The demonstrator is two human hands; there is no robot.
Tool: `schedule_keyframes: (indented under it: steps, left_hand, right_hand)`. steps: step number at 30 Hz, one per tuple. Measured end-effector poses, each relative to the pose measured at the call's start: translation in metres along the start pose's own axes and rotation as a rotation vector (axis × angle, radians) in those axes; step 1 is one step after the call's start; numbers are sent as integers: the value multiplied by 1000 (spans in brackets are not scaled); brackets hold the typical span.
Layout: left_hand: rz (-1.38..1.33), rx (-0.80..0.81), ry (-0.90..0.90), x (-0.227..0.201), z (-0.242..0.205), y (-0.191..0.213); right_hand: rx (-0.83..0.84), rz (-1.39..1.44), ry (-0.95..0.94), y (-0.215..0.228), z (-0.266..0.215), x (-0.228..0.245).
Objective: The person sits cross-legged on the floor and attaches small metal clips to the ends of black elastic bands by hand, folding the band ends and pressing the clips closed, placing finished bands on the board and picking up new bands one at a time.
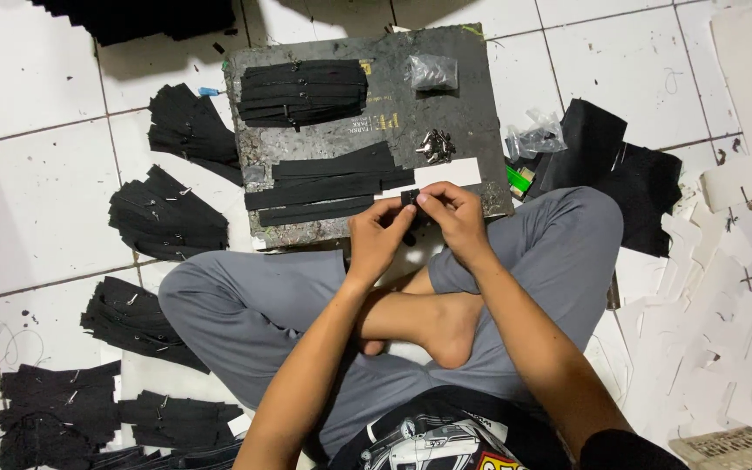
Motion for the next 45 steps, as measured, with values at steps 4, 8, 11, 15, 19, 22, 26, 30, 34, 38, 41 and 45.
schedule_keyframes:
  steps: [4,8,11,15,19,22,26,30,34,38,41,45]
  left_hand:
    - [-23,12,8,3,3,1]
    - [-5,23,6,2,2,1]
    - [14,25,-13,1,0,-1]
    - [51,26,-133,-5,0,-2]
    - [67,9,-162,-1,-2,-1]
    - [17,-4,-174,-4,-3,1]
    - [-21,-22,-105,8,1,0]
    - [-78,-51,-13,13,8,5]
    - [-141,-45,21,24,13,8]
    - [-259,-6,63,18,16,11]
    - [-326,32,85,14,19,15]
    - [-198,64,80,17,25,19]
  right_hand:
    - [-19,63,-12,-1,2,-1]
    - [-8,101,-27,-4,1,8]
    - [10,109,2,-6,0,3]
    - [65,32,142,-8,2,12]
    - [97,-38,204,-12,1,25]
    - [103,-82,226,-15,4,37]
    - [117,-84,201,-13,2,27]
    - [112,26,82,-18,-2,17]
    - [153,-27,82,-12,-1,12]
    - [214,-79,75,-9,1,7]
    - [250,-69,60,-7,0,5]
    - [326,-45,100,-8,3,6]
Point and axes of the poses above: each hand's wrist, its own z-axis towards the middle knuckle, its own y-axis out of the back of the hand, x = y × z, the point moved 6 cm from there along z, towards the middle knuckle, and after that the axes turned 9 degrees about y, right-handed, at the moved point
